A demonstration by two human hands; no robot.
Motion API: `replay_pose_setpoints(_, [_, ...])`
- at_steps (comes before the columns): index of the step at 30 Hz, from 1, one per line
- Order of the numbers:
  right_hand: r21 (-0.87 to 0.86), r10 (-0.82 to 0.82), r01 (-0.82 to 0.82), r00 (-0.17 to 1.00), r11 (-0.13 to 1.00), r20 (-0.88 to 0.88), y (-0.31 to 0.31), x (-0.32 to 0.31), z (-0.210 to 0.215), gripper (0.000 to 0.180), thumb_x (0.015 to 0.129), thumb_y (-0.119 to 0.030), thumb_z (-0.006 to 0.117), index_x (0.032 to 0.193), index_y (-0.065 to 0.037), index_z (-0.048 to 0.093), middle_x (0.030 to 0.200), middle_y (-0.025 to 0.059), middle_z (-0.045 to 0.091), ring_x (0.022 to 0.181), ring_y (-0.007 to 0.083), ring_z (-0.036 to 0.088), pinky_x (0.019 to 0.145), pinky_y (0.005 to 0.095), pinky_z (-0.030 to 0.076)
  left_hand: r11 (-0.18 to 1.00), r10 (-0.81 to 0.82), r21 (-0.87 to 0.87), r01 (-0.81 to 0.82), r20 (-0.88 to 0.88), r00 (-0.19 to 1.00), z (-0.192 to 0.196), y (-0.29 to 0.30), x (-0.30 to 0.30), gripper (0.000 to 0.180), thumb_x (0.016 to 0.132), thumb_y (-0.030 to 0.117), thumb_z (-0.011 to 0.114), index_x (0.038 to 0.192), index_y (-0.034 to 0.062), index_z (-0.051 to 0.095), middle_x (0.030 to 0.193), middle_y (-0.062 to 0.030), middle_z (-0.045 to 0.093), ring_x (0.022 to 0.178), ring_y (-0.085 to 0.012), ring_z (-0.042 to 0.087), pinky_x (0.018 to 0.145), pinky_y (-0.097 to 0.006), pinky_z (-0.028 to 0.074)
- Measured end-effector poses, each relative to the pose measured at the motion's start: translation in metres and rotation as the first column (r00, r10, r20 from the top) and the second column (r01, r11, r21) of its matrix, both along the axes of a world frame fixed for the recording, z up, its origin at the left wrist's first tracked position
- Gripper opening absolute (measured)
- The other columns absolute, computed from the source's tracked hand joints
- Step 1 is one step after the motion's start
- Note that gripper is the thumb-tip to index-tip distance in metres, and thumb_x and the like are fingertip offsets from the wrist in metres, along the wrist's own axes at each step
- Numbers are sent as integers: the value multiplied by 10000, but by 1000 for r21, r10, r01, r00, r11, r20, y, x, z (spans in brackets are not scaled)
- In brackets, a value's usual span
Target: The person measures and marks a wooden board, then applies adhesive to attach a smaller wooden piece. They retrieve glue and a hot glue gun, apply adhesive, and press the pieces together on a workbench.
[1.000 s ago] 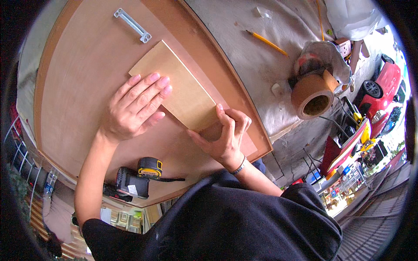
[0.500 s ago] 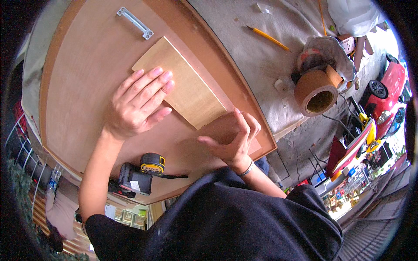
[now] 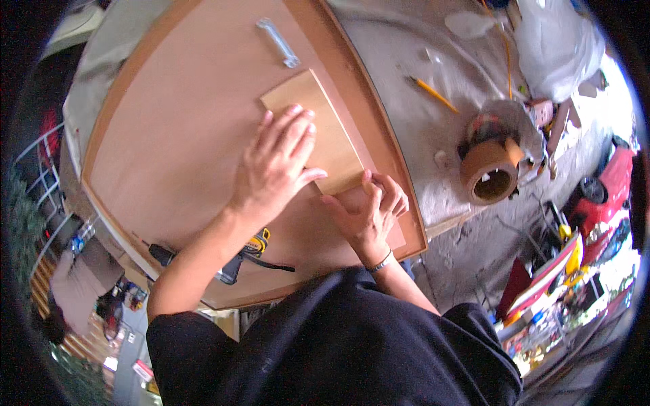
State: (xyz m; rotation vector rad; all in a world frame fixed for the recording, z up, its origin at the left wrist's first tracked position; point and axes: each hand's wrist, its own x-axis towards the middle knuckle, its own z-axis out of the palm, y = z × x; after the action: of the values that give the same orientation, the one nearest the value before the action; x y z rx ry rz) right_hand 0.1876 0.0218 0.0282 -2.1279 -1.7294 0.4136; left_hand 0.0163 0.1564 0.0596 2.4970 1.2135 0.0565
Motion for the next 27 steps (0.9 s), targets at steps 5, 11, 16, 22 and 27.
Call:
replay_pose_setpoints(5, [-90, 145, -139, 988, 986, 60, 5, 19, 12, 577, 794, -393, 790, 1253, -107, 591, 1251, 100, 524, 1190, 313, 463, 1008, 477, 324, 977, 214, -4, -215, -69, 974, 8, -19, 15, 737, 693, 377, 842, 1320, 84, 590, 1505, -136, 400, 1403, -338, 380, 1172, -566, 310])
replay_pose_setpoints(11, [-118, 350, -332, 913, 936, 208, 68, 48, 31, 498, 806, -521, 717, 1056, -101, 620, 1081, 107, 550, 1044, 318, 514, 935, 482, 380, 958, 279, -59, -280, -24, 960, 11, -32, 11, 789, 692, 339, 845, 1385, 101, 553, 1598, -103, 285, 1482, -287, 290, 1198, -577, 276])
replay_pose_setpoints(16, [-87, 425, -417, 877, 905, 223, 139, 34, 29, 622, 743, -567, 747, 1107, -83, 603, 1089, 121, 556, 1068, 324, 520, 939, 472, 386, 925, 365, -108, -363, -2, 931, 9, -36, 19, 840, 653, 301, 854, 1406, 100, 541, 1600, -131, 295, 1484, -307, 281, 1210, -572, 244])
replay_pose_setpoints(22, [-33, 431, -435, 876, 900, 217, 203, 14, 13, 666, 704, -615, 772, 1074, -87, 607, 1108, 137, 594, 1107, 351, 523, 935, 493, 386, 912, 409, -58, -406, 67, 910, 5, -40, 23, 930, 576, 228, 903, 1405, 62, 515, 1506, -176, 426, 1424, -338, 371, 1175, -545, 311])
replay_pose_setpoints(27, [-59, 471, -469, 857, 881, 209, 223, 4, 8, 672, 671, -653, 784, 1024, -104, 625, 1145, 139, 613, 1156, 356, 524, 962, 504, 379, 903, 429, 5, -429, -12, 903, 2, -40, 26, 1105, 503, 243, 926, 1451, 3, 411, 1489, -171, 437, 1385, -323, 421, 1148, -490, 366])
